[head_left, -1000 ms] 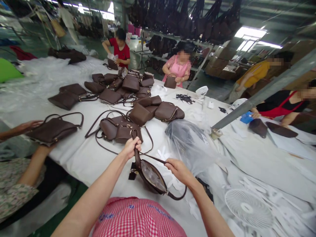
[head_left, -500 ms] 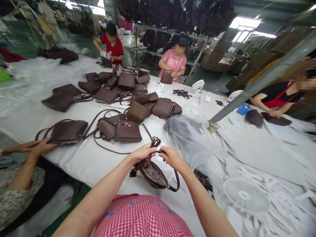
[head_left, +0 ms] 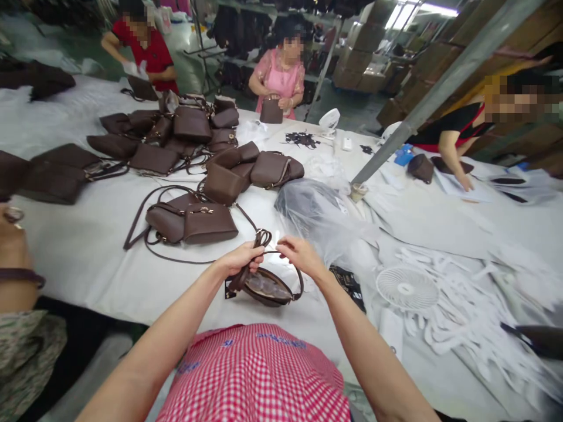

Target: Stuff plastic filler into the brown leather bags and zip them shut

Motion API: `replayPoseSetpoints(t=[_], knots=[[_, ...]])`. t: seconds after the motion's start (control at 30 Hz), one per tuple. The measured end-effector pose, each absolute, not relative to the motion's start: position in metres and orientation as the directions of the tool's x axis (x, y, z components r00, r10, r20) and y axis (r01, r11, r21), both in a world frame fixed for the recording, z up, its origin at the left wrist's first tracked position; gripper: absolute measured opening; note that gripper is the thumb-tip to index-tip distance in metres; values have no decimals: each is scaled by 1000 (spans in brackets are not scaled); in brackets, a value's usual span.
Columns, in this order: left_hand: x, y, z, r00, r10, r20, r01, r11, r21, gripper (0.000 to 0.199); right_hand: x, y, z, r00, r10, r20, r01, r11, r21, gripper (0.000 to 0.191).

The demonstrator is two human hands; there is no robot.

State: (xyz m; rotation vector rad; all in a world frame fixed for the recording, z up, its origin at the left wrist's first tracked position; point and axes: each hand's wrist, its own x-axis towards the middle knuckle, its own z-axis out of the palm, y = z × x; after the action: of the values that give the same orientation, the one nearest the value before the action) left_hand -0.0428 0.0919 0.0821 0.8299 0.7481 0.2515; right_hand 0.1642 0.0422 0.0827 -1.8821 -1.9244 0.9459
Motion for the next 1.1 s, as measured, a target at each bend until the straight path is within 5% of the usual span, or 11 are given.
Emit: replayPoseSetpoints(t=[0.17, 0.5, 0.97, 1.1], knots=[[-68, 86, 83, 710, 448, -543, 240, 571, 785, 38, 210, -18, 22, 145, 780, -609, 800, -454, -391, 24], [-62, 69, 80, 646, 458, -611, 188, 680, 709, 47, 176, -26, -77, 492, 680, -544, 749, -649, -132, 33], [-54, 96, 84, 628, 515, -584, -7, 753, 658, 36, 228, -168, -84, 171, 684, -709, 766, -545, -341, 15], [-53, 97, 85, 630, 501, -593, -1, 764, 645, 32, 230, -174, -93, 157, 681, -715, 714, -579, -394, 27]])
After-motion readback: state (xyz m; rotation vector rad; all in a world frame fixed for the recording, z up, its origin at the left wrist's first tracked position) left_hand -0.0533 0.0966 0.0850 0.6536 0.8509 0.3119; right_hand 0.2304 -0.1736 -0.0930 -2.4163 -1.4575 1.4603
